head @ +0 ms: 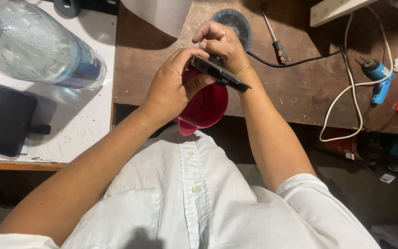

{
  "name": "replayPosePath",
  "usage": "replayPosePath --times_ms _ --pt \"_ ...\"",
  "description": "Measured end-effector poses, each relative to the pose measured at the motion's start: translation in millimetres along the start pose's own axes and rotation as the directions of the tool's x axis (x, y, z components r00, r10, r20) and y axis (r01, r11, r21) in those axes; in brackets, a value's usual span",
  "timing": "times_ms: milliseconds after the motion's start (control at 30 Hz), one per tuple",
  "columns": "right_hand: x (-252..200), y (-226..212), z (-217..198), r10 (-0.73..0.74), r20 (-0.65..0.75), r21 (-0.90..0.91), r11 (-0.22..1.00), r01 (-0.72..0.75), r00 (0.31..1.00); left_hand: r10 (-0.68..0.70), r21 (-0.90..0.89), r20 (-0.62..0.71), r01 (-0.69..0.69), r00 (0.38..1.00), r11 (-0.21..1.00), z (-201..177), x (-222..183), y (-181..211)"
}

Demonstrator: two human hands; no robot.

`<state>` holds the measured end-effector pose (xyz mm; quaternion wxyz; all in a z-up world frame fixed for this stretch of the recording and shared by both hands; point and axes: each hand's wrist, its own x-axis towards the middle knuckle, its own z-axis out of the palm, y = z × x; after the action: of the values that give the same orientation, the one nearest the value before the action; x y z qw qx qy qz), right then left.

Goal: Assembling the handle and base components onto the body of an electric kettle.

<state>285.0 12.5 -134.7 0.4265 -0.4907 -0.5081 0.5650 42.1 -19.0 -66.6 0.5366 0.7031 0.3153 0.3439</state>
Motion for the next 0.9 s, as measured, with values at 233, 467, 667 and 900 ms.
replayPosePath --times_ms 233,467,667,900 --pt "16 -3 23 0.064 0.024 0.150 0.986 -0.067 0.998 -0.059 -0.201 0.069 0.072 0.996 0.977 -5 -16 2" --pt "3 -27 41 0.251 0.014 0.158 0.955 -0.250 0.968 -0.041 -0.119 -0.099 0.029 0.994 0.992 12 -39 0" --pt "22 -10 35 0.124 0.132 -0.085 0.990 -0.114 0.983 -0.073 -0.095 -0.096 0.064 0.993 0.993 11 -40 -1" --pt "65 7 49 0.065 0.393 0.052 0.994 -0.093 0.917 -0.356 -0.149 -0.013 0.350 0.935 0.925 -1 -30 -5"
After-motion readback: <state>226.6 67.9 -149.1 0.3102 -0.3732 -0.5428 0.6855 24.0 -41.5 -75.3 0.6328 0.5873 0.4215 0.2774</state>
